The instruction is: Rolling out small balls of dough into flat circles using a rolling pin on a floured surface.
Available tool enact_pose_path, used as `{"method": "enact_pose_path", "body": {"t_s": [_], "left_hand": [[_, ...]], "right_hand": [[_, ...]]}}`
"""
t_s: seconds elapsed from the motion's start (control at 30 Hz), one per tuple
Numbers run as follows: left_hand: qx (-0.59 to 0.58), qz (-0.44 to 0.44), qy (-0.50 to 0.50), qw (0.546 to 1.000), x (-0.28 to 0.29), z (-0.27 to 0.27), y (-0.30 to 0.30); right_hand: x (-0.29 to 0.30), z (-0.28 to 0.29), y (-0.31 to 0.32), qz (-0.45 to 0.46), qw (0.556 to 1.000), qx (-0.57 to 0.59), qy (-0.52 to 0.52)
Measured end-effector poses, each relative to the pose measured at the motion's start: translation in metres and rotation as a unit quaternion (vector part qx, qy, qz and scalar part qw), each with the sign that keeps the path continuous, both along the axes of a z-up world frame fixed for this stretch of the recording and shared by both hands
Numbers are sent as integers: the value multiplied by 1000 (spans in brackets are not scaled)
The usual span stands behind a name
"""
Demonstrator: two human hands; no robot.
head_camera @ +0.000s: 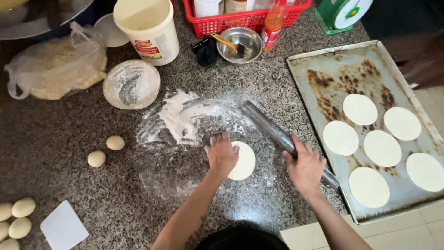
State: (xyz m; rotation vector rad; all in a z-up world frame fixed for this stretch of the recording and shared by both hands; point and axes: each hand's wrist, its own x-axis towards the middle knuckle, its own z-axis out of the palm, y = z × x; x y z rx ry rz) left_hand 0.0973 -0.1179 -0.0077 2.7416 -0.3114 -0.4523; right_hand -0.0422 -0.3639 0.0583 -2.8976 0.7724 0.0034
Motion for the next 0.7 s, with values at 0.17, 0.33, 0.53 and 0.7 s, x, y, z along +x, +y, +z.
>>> {"method": "enact_pose_path", "body": {"t_s": [0.17, 0.33, 0.53, 0.7], "left_hand": [[-287, -40, 192, 938, -14, 7, 7], [-430, 38, 150, 890, -36, -12, 40], [-21, -106, -335, 936, -64, 3, 94], [-46, -207, -103, 972, -83, 23, 119]], "right_hand": [[9, 6, 4, -20, 999, 14, -33], [23, 11, 25, -6, 999, 12, -43], [-2, -24, 65, 172, 984, -21, -27], [-41, -39, 86, 284, 955, 17, -87]]}}
